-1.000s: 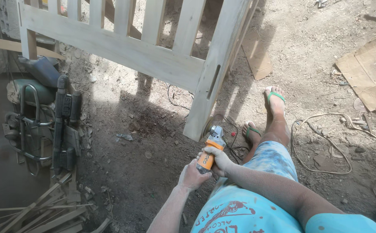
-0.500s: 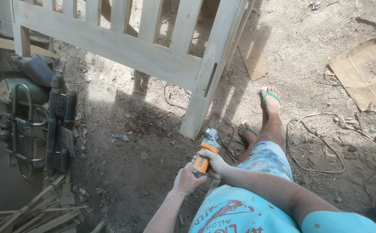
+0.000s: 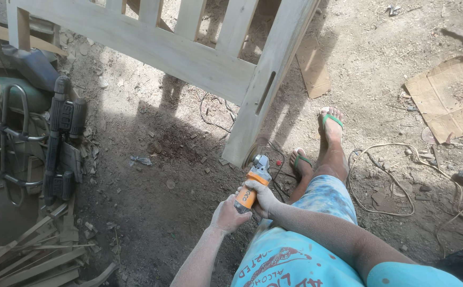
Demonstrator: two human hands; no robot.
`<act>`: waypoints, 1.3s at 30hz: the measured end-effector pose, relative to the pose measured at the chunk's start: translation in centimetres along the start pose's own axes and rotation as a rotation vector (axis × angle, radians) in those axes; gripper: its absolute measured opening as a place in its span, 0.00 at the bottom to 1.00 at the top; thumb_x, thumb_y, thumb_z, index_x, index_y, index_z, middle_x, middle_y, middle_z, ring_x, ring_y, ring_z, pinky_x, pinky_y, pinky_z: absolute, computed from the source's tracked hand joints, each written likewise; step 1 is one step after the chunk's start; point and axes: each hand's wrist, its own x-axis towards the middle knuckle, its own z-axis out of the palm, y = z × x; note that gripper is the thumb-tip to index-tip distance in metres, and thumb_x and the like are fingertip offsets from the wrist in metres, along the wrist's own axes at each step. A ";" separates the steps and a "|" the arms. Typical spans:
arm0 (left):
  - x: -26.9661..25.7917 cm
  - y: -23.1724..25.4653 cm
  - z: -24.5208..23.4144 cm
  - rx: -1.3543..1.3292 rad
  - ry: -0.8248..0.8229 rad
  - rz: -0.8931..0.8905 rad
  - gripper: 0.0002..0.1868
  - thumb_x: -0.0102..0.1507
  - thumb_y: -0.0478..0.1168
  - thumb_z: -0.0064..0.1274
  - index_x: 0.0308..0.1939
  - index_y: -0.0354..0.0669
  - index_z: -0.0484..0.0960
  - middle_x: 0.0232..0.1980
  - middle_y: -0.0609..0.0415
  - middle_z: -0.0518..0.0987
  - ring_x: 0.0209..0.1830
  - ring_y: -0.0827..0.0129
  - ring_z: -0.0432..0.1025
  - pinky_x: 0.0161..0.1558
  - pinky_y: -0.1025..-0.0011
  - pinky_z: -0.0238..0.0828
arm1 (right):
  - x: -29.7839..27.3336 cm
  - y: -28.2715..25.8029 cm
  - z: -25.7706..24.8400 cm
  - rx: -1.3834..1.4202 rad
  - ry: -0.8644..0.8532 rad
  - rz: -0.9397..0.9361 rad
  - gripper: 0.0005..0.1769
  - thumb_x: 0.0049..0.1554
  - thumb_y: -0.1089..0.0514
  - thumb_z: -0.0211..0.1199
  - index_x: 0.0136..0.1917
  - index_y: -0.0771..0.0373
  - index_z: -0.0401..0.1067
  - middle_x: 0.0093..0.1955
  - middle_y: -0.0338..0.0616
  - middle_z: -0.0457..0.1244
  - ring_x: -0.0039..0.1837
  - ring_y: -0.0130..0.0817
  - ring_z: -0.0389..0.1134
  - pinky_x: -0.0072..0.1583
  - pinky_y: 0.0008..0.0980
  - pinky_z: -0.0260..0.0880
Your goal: The person uses an angle grinder with a sanding disc to smooth the surfaces of a wooden headboard frame. They move the tool along the edges and flat surfaces, generating wood dust while sanding different sections of the frame.
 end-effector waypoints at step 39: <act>4.3 6.7 -4.0 0.029 0.053 0.170 0.27 0.50 0.50 0.67 0.47 0.37 0.78 0.40 0.44 0.85 0.42 0.57 0.82 0.45 0.61 0.78 | 0.8 -7.6 3.4 0.081 -0.013 -0.152 0.16 0.54 0.57 0.64 0.53 0.64 0.66 0.45 0.51 0.67 0.50 0.45 0.72 0.59 0.50 0.74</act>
